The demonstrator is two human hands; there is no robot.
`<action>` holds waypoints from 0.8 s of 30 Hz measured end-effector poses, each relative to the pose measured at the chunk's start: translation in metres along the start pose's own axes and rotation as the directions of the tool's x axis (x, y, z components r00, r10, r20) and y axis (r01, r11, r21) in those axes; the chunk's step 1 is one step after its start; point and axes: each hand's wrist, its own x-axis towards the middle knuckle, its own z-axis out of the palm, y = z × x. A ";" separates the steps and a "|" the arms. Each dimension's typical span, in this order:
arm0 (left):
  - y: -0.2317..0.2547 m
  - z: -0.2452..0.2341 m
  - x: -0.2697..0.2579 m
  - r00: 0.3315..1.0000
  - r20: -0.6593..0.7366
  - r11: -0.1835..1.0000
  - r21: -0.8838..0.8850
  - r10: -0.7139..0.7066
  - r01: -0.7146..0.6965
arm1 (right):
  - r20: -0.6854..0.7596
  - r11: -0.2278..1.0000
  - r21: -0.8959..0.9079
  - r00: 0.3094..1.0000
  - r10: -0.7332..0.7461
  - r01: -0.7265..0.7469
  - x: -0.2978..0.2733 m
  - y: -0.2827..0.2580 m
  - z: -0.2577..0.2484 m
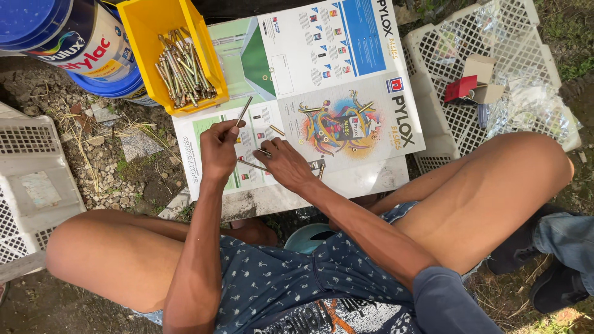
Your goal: The person sits cross-legged on the ground and assembles metal fasteners by inserting small pins into hollow metal tubes. They pick up components from a yellow container and a white box, fit them together, and place the assembled items on the box.
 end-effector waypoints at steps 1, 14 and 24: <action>-0.002 0.001 0.000 1.000 0.000 1.000 -0.002 0.001 -0.001 | 0.000 1.000 -0.002 1.000 0.000 0.000 -0.001 0.000 0.000; 0.019 0.015 -0.012 0.987 0.161 0.991 -0.125 -0.018 0.038 | 0.042 0.297 0.895 0.723 0.690 -0.334 0.016 0.042 -0.106; 0.031 0.030 -0.017 0.962 0.267 0.991 -0.136 0.046 -0.010 | -0.026 0.278 0.934 0.735 0.677 -0.223 0.012 0.045 -0.138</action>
